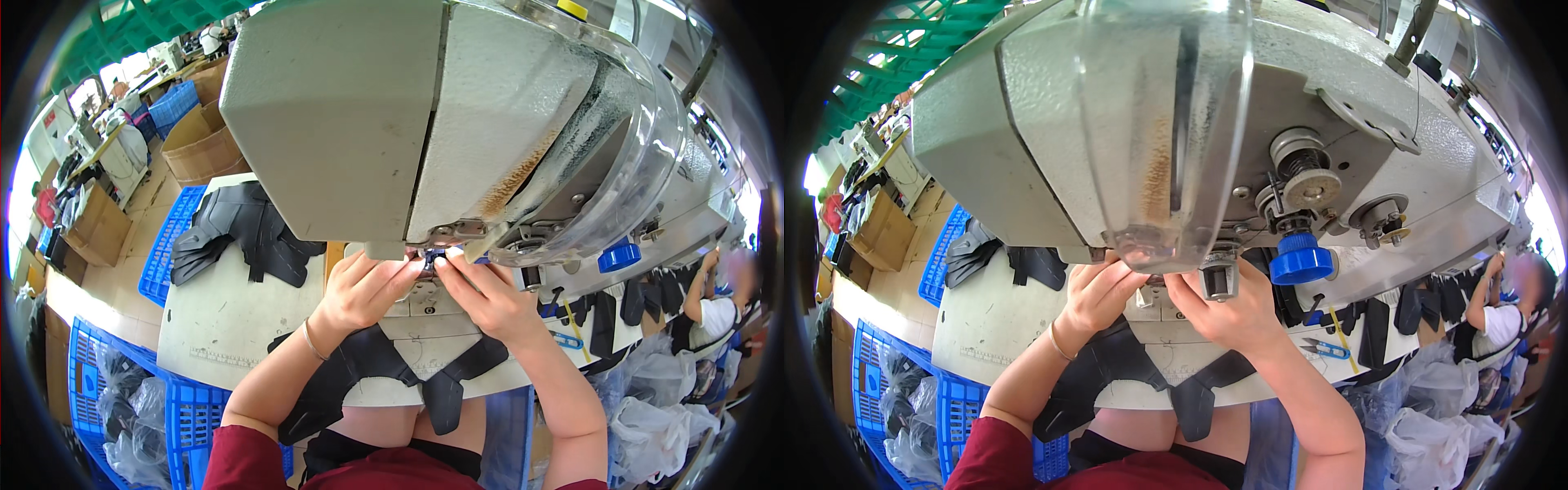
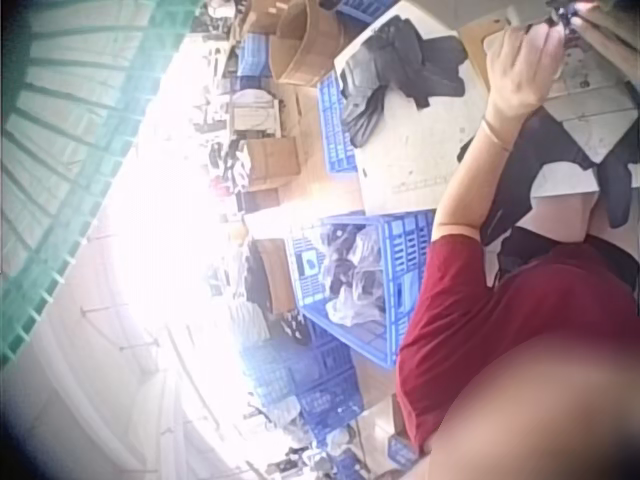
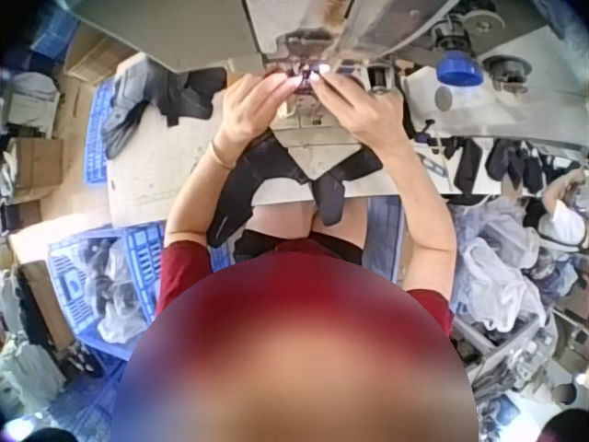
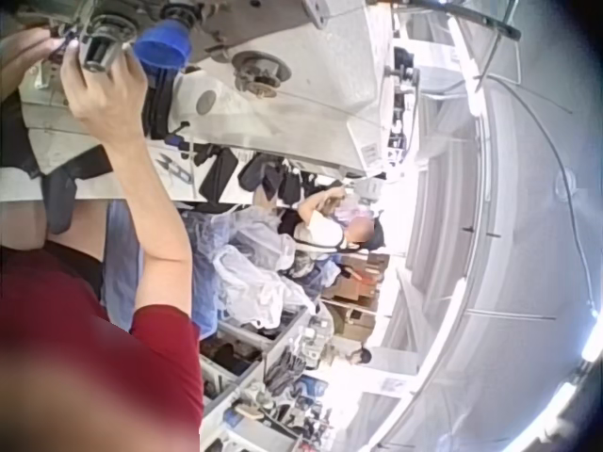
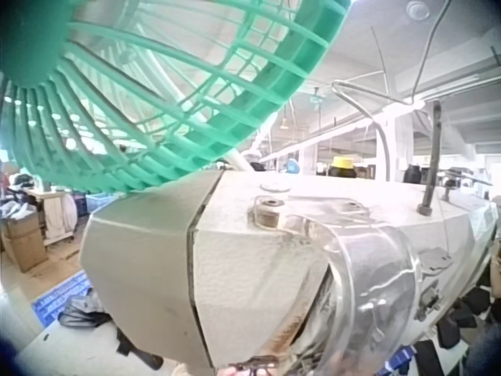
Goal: Stitch together black leather or synthetic components for footwear using an industrial sewing machine.
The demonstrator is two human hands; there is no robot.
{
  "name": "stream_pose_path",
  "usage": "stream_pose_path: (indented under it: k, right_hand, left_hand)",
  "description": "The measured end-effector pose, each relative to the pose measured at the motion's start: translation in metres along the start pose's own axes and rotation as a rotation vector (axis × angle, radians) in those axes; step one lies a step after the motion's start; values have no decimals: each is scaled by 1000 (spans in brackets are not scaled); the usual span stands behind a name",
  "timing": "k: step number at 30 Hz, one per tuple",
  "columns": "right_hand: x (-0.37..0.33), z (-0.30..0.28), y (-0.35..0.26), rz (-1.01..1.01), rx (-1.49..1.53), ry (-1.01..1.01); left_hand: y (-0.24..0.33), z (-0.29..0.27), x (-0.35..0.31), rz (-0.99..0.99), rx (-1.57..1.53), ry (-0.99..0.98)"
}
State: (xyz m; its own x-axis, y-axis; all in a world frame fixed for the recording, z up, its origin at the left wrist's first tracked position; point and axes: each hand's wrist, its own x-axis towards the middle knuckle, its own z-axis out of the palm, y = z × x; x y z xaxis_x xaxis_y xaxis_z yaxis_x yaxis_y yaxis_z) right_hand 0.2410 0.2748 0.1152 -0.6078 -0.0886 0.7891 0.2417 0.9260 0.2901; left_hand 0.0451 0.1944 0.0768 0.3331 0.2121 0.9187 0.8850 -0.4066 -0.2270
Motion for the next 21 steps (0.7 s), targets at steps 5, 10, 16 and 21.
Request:
stream_pose_path:
  k: [5,10,16,21]
  right_hand:
    - [-3,3,2,13,-4,-29]
    - [-8,13,7,-2,-3,18]
    - [-17,23,14,107,152,36]
    - [-22,28,18,88,164,77]
  left_hand:
    - [-6,5,-4,-15,-58,33]
    - [-4,9,-4,-78,-78,66]
    - [2,9,-3,-108,-17,65]
    - [4,8,-3,-128,-19,56]
